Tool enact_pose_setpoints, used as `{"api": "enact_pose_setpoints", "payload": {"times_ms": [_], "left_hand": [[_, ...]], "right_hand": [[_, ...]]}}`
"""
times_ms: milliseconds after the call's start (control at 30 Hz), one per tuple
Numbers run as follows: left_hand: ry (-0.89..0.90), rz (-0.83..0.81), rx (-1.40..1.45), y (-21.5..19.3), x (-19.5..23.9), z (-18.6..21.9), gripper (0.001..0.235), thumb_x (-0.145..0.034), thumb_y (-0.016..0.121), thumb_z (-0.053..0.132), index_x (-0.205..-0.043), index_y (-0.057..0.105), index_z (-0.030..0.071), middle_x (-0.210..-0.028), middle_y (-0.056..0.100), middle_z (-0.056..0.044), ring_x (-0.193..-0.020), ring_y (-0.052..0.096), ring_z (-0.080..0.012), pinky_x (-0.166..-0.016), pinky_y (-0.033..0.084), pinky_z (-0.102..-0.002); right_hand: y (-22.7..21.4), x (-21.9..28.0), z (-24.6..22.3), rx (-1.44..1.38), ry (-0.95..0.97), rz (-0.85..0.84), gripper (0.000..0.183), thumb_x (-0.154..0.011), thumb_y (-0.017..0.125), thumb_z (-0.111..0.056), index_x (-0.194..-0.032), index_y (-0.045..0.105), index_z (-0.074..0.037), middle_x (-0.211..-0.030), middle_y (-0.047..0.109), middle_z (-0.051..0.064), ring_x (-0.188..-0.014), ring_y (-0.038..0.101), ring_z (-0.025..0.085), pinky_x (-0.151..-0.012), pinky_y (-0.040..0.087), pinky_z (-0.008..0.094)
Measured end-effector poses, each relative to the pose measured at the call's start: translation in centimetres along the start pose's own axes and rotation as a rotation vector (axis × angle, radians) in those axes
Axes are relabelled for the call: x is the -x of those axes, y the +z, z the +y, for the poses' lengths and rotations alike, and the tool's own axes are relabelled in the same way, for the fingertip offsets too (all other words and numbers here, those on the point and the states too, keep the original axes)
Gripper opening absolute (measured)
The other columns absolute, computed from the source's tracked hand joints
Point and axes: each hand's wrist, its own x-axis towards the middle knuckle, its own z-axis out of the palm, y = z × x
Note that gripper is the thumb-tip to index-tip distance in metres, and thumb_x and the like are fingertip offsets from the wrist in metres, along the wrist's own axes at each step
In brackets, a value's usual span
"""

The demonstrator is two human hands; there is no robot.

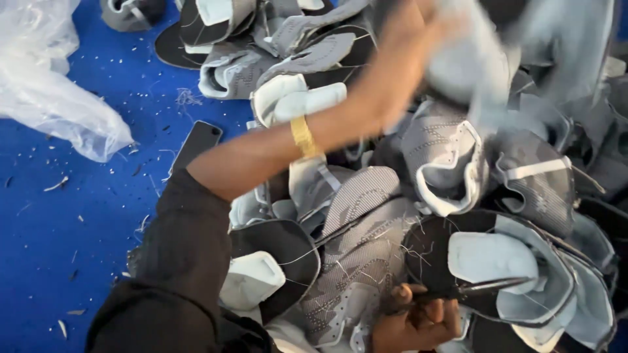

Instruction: The person trims excess fabric and threads from shoe upper components using scissors.

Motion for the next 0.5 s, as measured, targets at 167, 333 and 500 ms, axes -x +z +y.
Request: {"api": "enact_pose_setpoints", "payload": {"times_ms": [167, 333, 500], "left_hand": [[-0.085, -0.048, -0.225, -5.2, 0.2, 0.3, 0.014, -0.101, 0.064, 0.012, -0.103, 0.063, -0.001, -0.095, 0.068, -0.011, -0.086, 0.063, -0.0163, -0.083, 0.055, -0.036], [-0.251, -0.247, -0.452, -6.0, 0.4, -5.6, 0.022, -0.106, 0.067, 0.016, -0.107, 0.064, -0.006, -0.097, 0.067, -0.018, -0.088, 0.058, -0.0168, -0.086, 0.053, -0.038], [0.206, -0.711, -0.714, -0.1, 1.1, -8.2, 0.05, -0.104, 0.071, 0.02, -0.135, 0.05, -0.013, -0.128, 0.061, -0.029, -0.12, 0.062, -0.0373, -0.1, 0.05, -0.044]], "right_hand": [[-0.4, -0.2, 2.0, 0.085, -0.109, -0.019, 0.048, -0.097, 0.073, -0.016, -0.134, 0.046, -0.003, -0.118, 0.047, 0.017, -0.082, 0.058, 0.019, -0.068, 0.052, 0.028], [-0.7, 0.7, 0.6, -0.022, -0.032, -0.038, 0.055, -0.096, 0.074, -0.005, -0.139, 0.041, -0.005, -0.113, 0.048, 0.013, -0.084, 0.057, 0.018, -0.077, 0.056, 0.031], [-0.8, -0.3, -0.9, -0.18, -0.026, -0.204, 0.067, -0.097, 0.073, -0.002, -0.146, 0.028, -0.007, -0.1, 0.065, 0.013, -0.081, 0.064, 0.018, -0.076, 0.053, 0.028]]}}
